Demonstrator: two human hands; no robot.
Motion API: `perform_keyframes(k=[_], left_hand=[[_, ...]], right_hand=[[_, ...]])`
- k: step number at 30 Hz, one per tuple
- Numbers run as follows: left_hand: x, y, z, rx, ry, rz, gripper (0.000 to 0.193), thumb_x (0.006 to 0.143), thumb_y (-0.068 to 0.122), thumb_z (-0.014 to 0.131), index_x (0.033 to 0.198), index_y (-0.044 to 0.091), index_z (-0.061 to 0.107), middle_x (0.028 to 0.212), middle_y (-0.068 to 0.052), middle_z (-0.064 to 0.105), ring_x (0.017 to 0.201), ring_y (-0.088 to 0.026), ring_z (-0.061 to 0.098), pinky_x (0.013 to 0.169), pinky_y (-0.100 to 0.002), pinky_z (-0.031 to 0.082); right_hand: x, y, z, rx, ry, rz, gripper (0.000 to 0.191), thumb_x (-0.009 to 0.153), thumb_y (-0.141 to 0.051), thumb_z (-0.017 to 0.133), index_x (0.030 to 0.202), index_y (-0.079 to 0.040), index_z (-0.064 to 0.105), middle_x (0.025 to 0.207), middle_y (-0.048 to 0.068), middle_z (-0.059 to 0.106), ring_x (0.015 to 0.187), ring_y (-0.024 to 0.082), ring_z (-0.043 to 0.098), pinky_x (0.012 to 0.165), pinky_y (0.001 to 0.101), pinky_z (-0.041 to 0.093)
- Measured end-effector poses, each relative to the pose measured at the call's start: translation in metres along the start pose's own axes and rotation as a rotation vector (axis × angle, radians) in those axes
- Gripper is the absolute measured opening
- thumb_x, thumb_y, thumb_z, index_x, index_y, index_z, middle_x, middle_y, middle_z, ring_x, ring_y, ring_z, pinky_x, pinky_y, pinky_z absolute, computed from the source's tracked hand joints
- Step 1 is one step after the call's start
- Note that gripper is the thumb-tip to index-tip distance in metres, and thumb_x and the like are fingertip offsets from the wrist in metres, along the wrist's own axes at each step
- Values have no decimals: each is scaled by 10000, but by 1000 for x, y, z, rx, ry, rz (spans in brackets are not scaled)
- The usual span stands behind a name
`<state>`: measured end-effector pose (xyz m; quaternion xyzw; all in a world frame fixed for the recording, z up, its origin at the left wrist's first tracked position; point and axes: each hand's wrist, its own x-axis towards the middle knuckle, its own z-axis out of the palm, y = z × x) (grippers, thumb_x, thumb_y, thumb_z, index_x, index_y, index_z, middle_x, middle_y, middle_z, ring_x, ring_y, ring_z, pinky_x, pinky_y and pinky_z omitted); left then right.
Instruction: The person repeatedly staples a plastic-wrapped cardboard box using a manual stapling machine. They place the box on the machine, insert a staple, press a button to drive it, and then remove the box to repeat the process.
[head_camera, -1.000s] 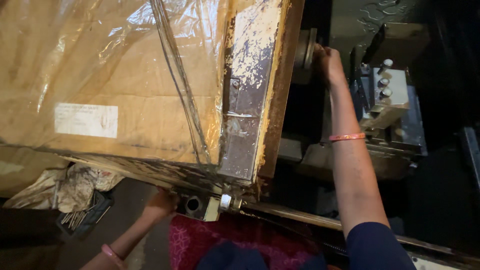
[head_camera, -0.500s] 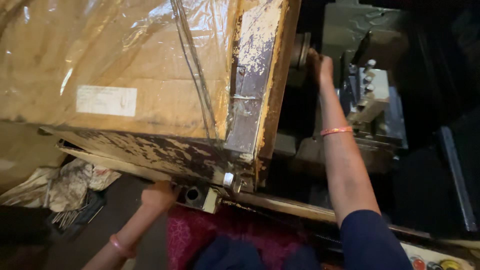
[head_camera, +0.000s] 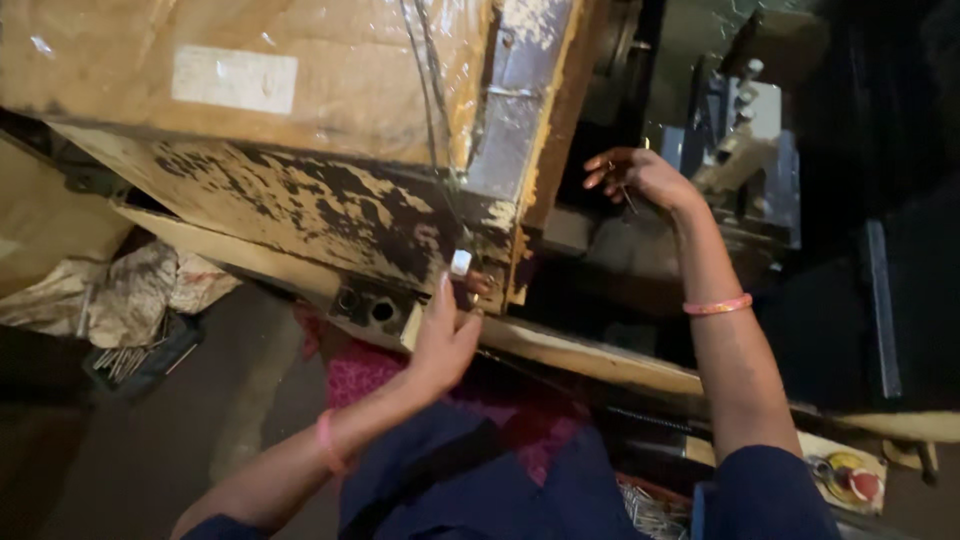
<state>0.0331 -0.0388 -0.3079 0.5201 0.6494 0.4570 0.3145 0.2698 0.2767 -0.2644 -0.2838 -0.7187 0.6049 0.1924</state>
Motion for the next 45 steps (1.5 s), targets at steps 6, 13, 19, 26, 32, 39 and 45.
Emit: perform_keyframes(k=[6, 13, 19, 26, 32, 39, 45], left_hand=[[0, 2, 39, 37, 300, 270, 692, 843, 50, 621, 1409, -105, 254, 1264, -310, 457, 1173, -414, 485, 1050, -463, 387], [-3, -5, 48, 59, 279, 224, 668, 829, 67, 605, 1396, -96, 291, 1272, -273, 466, 1213, -385, 482, 1145, -442, 353], [-24, -5, 85, 202, 107, 257, 950, 910, 150, 669, 1482, -263, 33, 1557, -453, 190, 1505, -529, 211, 1254, -474, 159], [-64, 41, 134, 76, -215, 248, 914, 862, 175, 586, 1484, -266, 81, 1475, -415, 332, 1456, -492, 325, 1314, -442, 179], [-81, 89, 179, 286, -355, 511, 947, 873, 130, 634, 1394, -348, 3, 1479, -579, 145, 1463, -649, 207, 1282, -517, 175], [-84, 123, 226, 231, -625, 504, 939, 868, 111, 613, 1417, -333, -8, 1462, -588, 129, 1441, -660, 202, 1259, -525, 209], [-80, 148, 270, 323, -847, 498, 958, 911, 131, 611, 1428, -295, -74, 1507, -536, 50, 1460, -597, 123, 1221, -511, 176]], right_hand=[[-68, 5, 7, 280, 61, -18, 462, 901, 0, 608, 1362, 35, 611, 1197, 146, 718, 957, 166, 679, 853, 302, 542], [-136, 26, 7, 478, 71, -99, 355, 933, -57, 635, 1285, -39, 596, 1274, 180, 704, 921, 178, 702, 844, 337, 588], [-211, 48, 13, 331, 143, -27, 275, 983, -72, 632, 1252, -22, 645, 1174, 147, 734, 906, 159, 703, 792, 297, 557], [-356, 67, 30, -386, 348, 413, 301, 970, -178, 667, 1260, -118, 723, 922, 94, 753, 785, 180, 669, 705, 324, 546], [-541, 87, 49, -999, 731, 916, 420, 889, -293, 714, 1301, -213, 729, 1102, 165, 751, 958, 371, 702, 813, 491, 552], [-643, 123, 101, -1343, 1062, 986, 197, 988, -198, 620, 1098, -148, 776, 1145, 120, 755, 1042, 332, 698, 982, 466, 552], [-552, 179, 159, -826, 822, 1087, 245, 944, -303, 639, 1108, -190, 781, 1112, 136, 763, 981, 356, 717, 884, 472, 570]])
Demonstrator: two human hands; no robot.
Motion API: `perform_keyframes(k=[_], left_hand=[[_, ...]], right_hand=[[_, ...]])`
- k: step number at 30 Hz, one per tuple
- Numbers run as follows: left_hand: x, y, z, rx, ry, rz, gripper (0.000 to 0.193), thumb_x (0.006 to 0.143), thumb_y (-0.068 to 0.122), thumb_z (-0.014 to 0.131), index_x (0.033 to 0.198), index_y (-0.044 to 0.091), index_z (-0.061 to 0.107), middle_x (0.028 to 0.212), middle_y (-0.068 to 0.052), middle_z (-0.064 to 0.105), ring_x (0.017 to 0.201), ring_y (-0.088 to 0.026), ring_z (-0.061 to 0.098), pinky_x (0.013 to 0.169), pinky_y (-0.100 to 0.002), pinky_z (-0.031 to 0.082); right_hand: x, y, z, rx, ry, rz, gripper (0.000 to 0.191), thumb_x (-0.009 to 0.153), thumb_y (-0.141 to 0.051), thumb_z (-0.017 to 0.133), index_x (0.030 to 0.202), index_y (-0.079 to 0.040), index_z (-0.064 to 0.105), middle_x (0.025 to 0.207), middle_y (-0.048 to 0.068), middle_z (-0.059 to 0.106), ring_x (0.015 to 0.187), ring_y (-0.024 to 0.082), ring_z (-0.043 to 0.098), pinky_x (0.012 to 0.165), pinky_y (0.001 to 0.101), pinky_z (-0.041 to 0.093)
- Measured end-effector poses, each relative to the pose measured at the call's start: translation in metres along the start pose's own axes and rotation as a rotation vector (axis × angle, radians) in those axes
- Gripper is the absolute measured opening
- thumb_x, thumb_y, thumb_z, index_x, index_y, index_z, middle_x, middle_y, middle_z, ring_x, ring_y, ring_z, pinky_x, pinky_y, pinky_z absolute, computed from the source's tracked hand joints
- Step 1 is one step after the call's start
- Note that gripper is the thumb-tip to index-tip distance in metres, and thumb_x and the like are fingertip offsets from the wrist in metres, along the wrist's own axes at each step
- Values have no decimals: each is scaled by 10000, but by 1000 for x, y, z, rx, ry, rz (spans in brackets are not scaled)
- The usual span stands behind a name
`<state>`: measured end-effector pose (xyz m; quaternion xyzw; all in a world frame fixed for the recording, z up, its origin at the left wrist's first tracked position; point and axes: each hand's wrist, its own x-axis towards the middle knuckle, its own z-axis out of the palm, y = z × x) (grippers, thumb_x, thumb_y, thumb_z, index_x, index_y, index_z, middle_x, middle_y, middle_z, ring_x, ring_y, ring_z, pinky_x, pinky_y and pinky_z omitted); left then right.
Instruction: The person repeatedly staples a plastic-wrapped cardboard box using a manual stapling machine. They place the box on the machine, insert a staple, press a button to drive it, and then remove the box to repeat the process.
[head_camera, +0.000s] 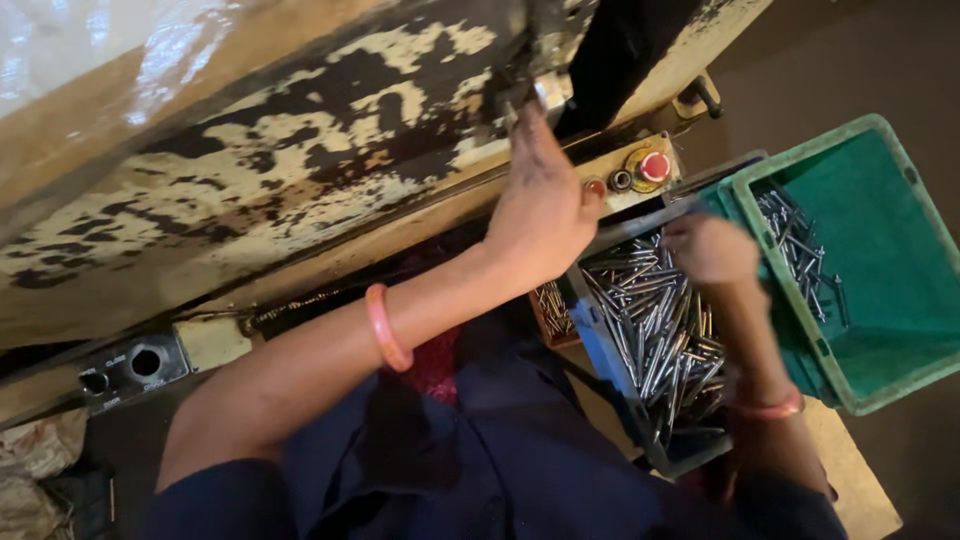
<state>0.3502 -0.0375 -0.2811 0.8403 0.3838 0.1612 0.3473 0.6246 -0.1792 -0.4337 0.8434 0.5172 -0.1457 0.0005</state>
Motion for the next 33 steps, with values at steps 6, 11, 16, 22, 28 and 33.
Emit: perform_keyframes(k=[6, 11, 16, 22, 28, 33], left_hand=[[42, 24, 18, 12, -17, 54, 870, 913, 117, 599, 1441, -281, 34, 1455, -506, 261, 1411, -533, 351, 1210, -476, 318], [56, 29, 20, -35, 3, 100, 769, 920, 50, 551, 1479, -245, 114, 1411, -451, 389, 1325, -494, 492, 1186, -489, 381], [-14, 3, 39, -108, 336, 388, 802, 913, 33, 581, 1565, -115, 137, 1485, -384, 399, 1363, -522, 466, 1219, -541, 322], [-33, -34, 69, -555, -50, -51, 463, 986, 66, 493, 1447, 29, 472, 1142, -259, 666, 1011, -327, 672, 914, -409, 538], [-51, -114, 47, -807, 104, -83, 206, 1101, 118, 466, 1241, 50, 601, 874, -59, 650, 705, -113, 612, 679, -264, 550], [-84, -138, 7, -927, 189, -83, 214, 1112, 103, 438, 1245, 46, 596, 872, -20, 619, 632, -75, 534, 575, -237, 466]], right_hand=[[13, -7, 51, -46, 34, -15, 265, 904, -294, 663, 1073, -106, 741, 1083, 177, 740, 1000, 398, 699, 873, 509, 565], [-12, -13, 30, 138, 344, -178, 196, 952, -218, 662, 1038, -53, 724, 1068, 187, 716, 969, 415, 678, 823, 511, 550], [-49, -64, -34, 591, 494, -220, 114, 990, -39, 654, 1089, 1, 693, 1006, 183, 686, 849, 326, 674, 759, 392, 524], [-42, -125, -53, 968, 272, -540, 227, 990, 18, 601, 1187, -49, 690, 1128, 163, 704, 899, 302, 667, 788, 318, 546], [5, -114, -24, 201, 526, -446, 323, 904, 8, 614, 1180, -86, 755, 1002, 180, 649, 991, 382, 615, 900, 501, 506], [19, -97, 14, -31, 452, -377, 354, 835, -61, 626, 1155, -114, 766, 1024, 171, 668, 1035, 394, 609, 886, 545, 469]])
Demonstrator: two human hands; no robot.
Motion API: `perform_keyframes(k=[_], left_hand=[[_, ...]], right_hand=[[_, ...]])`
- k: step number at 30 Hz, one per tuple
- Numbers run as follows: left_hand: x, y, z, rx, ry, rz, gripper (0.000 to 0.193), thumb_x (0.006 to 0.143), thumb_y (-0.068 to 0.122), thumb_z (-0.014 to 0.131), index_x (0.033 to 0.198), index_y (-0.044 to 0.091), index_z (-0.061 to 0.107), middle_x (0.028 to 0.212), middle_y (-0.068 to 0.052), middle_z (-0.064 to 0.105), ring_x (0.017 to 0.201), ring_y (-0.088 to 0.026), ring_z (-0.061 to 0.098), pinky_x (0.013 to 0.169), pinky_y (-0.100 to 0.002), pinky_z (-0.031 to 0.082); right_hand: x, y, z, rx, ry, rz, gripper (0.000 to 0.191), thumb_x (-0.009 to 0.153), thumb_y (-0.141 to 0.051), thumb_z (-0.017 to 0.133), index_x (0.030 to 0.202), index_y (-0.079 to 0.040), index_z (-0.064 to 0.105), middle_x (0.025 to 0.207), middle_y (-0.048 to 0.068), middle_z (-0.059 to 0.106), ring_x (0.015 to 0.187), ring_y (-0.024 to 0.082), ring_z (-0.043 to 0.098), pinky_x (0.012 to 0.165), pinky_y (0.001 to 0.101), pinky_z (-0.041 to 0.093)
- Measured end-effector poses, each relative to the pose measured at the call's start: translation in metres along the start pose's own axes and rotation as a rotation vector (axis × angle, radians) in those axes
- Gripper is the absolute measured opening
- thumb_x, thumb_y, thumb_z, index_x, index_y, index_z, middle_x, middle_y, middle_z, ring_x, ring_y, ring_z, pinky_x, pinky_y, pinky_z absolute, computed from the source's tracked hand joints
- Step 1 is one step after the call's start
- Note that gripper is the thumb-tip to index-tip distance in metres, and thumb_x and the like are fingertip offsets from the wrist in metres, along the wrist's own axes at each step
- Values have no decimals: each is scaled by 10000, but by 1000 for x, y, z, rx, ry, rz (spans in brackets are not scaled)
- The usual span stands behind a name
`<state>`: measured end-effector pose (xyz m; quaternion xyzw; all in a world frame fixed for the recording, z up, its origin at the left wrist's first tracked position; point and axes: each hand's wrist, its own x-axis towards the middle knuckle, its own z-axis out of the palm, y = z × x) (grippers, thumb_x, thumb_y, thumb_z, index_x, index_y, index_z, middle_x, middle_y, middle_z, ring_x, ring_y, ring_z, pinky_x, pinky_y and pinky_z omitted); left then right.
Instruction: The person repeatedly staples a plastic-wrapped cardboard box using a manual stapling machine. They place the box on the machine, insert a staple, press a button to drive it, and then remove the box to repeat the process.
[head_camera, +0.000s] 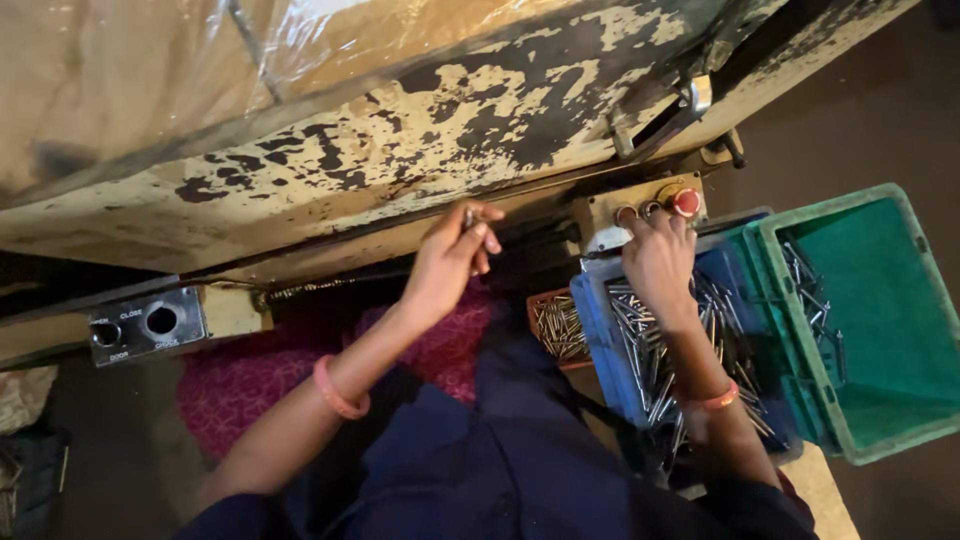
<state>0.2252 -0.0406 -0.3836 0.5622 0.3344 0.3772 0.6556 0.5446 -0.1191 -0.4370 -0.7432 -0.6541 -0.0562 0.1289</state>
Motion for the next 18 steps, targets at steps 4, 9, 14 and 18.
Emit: perform_keyframes(k=[4, 9, 14, 18], left_hand=[[-17, 58, -14, 27, 60, -2, 224, 1108, 157, 430, 1218, 49, 592, 812, -19, 608, 529, -65, 481, 476, -219, 392], [-47, 155, -33, 353, 230, 412, 213, 1142, 159, 480, 1265, 74, 631, 872, -26, 633, 669, -75, 553, 619, -223, 463], [-57, 236, -72, 1038, 822, 783, 319, 992, -51, 642, 1284, 67, 697, 981, -113, 714, 644, -180, 565, 609, -354, 439], [-33, 266, -107, 1328, 953, 872, 382, 1059, -7, 720, 1410, 134, 662, 1154, -86, 665, 992, -226, 646, 947, -396, 543]], right_hand=[[5, 7, -1, -19, 52, -129, 417, 806, -72, 619, 1176, -166, 785, 1025, 149, 682, 1077, 396, 606, 988, 579, 460], [50, -9, -67, -31, -9, -105, 247, 938, -196, 685, 1137, -55, 728, 1027, 205, 679, 990, 416, 620, 896, 544, 472], [95, -65, -185, 235, 466, -354, 176, 1064, -59, 680, 1239, -66, 682, 1090, 139, 670, 1008, 338, 597, 992, 460, 453], [151, -127, -243, 226, 603, -526, 255, 1080, -71, 652, 1333, -51, 628, 1241, 173, 623, 1184, 360, 559, 1091, 494, 411]])
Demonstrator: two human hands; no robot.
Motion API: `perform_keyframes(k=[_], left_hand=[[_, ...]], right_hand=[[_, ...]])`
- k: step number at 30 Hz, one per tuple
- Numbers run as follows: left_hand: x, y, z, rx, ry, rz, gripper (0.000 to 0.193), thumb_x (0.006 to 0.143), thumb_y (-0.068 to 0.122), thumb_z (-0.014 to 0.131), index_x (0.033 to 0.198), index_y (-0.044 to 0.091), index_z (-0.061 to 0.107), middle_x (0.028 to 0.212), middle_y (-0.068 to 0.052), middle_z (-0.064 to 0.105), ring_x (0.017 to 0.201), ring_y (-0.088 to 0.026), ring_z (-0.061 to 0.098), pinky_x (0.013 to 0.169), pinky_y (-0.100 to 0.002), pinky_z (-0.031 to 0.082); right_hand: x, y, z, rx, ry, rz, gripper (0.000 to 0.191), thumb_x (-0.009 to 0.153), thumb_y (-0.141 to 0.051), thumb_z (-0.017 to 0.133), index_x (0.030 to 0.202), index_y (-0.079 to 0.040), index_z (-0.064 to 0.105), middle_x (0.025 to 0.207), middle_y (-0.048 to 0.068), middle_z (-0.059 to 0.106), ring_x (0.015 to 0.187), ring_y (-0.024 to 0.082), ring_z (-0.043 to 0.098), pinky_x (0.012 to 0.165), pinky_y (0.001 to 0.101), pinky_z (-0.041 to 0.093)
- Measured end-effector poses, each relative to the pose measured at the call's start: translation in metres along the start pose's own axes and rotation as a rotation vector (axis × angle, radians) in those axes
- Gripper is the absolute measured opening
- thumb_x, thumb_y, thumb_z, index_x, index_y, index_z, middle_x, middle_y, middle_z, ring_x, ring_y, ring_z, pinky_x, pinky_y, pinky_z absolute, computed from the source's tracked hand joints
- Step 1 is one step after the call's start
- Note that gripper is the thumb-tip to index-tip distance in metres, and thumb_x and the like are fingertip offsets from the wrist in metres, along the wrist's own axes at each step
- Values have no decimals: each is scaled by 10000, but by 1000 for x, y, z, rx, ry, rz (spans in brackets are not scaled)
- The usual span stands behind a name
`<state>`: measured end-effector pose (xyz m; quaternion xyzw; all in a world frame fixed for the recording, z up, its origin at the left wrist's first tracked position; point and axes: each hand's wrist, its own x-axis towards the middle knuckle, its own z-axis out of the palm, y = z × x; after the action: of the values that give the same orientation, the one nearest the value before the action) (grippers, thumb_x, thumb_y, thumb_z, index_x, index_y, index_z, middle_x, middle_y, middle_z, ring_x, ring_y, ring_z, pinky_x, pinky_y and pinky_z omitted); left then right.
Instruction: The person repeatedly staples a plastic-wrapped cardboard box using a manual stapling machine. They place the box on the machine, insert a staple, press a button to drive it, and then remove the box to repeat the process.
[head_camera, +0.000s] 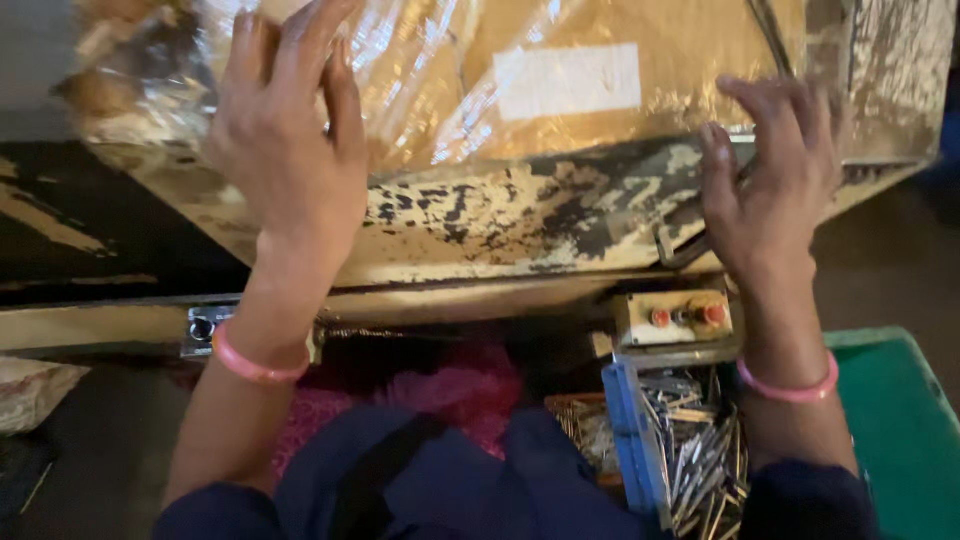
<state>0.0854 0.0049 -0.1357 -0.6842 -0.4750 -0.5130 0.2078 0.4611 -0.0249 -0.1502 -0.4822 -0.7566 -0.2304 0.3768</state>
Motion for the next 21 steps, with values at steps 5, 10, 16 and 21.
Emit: perform_keyframes(k=[5, 10, 16, 21], left_hand=[[25, -28, 29, 342, 8, 60, 752, 684, 70, 775, 1412, 37, 591, 1338, -259, 523, 1203, -364, 537, 1011, -420, 500], [23, -31, 33, 98, -231, -87, 662, 820, 96, 830, 1429, 118, 571, 1420, -95, 564, 1336, -321, 488, 1143, -465, 365], [25, -31, 32, 156, -271, -20, 643, 844, 170, 768, 1444, 88, 550, 1488, -81, 547, 1395, -284, 459, 1164, -511, 259], [26, -31, 31, 131, -265, 8, 559, 924, 203, 689, 1445, 65, 543, 1510, -123, 537, 1446, -289, 423, 1218, -520, 231]], right_hand=[[93, 2, 45, 18, -70, -66, 452, 1105, -213, 604, 1513, -41, 511, 1596, 237, 474, 1491, 445, 407, 1242, 575, 265], [114, 9, 73, -14, -220, 54, 648, 1095, -426, 502, 1645, -105, 380, 1665, 255, 316, 1541, 470, 260, 1253, 585, 135], [111, 9, 79, -23, -228, 75, 663, 1088, -518, 396, 1634, -143, 374, 1675, 235, 308, 1538, 454, 260, 1257, 571, 125], [113, 5, 78, -21, -217, 70, 666, 1087, -525, 391, 1628, -136, 386, 1678, 236, 302, 1538, 454, 257, 1254, 571, 125]])
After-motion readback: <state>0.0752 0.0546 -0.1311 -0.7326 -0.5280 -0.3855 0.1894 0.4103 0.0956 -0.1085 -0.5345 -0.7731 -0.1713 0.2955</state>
